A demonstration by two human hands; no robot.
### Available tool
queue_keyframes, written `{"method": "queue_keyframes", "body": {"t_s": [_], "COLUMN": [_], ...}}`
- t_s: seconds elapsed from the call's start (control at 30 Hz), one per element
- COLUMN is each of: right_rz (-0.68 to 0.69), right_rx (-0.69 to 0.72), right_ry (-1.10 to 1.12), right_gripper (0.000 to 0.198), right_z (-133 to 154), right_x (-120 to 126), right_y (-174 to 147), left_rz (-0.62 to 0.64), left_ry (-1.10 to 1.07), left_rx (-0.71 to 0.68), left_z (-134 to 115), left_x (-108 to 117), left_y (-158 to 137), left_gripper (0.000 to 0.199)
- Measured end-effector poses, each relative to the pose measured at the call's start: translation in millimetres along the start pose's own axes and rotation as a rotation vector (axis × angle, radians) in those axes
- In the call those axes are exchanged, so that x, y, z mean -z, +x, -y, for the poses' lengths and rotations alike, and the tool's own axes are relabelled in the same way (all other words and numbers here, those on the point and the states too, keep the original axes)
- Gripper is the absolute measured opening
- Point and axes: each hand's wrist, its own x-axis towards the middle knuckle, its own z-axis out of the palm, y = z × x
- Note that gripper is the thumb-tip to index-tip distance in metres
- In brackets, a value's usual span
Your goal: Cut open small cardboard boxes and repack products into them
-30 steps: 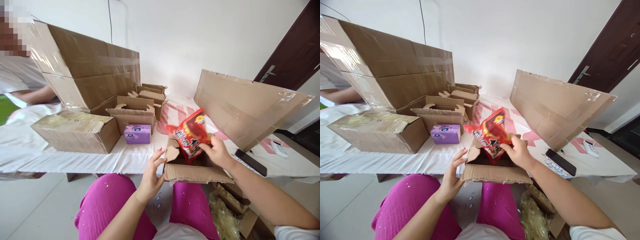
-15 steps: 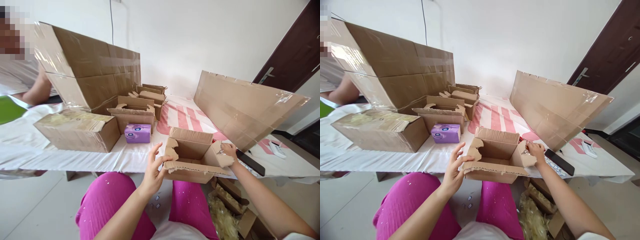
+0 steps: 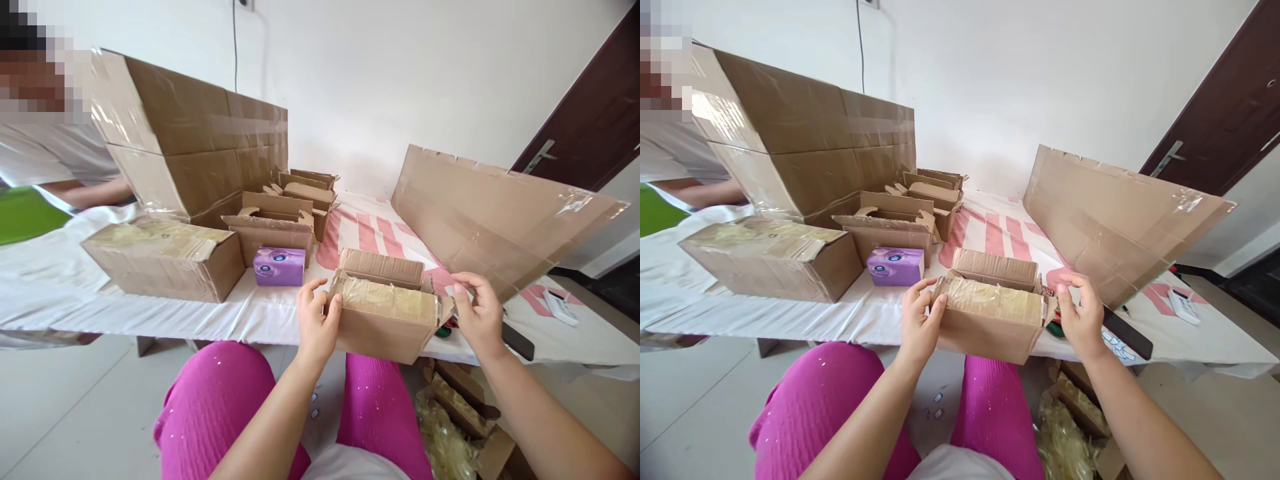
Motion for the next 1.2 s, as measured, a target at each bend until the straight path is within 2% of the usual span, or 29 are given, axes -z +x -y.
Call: {"method": "queue_keyframes", "body": {"t_s": [0.1,0.17,0.27,0.43,0.63,0.73,0.87,1.2], "right_rz": [0.108,0.214,0.256,0.317,0.435,0.527,0.597,0.669], "right_rx": [0.268,0.420,0.581,0.766,0.931,0.901,0.777,0.311], "right_ry": [-0.021,-0.061,-0.128,-0.197,-0.174,-0.095,-0.090,-0.033], "right_gripper": [0.014,0.018,0.023,0.028,0.021,0.023,0.023,0.010], "right_z": [47,63,68,71,78,76,77,81], "right_x": [3,-1,-15,-32,-40,-44,-50,-55], "right_y": [3,6,12,24,38,42,37,22], "left_rz": [-0.003,0.000,-0.008,0.008,0.044,0.055,0.083,0.124], "left_ry": [0.008,0.006,-0.004,-0.027,-0.064,-0.074,-0.093,-0.072], "left_rx": [-0.006,-0.013,-0.025,-0.051,-0.065,-0.058,-0.063,-0.083], "left_z": [6,9,14,16,14,13,13,11], "left_x": [0,1,4,6,8,8,8,8], "left_y": [-6,-8,-10,-11,-11,-11,-12,-13], "left_gripper": [0.032,0.031,0.030,0.030,0.031,0.031,0.029,0.029]}}
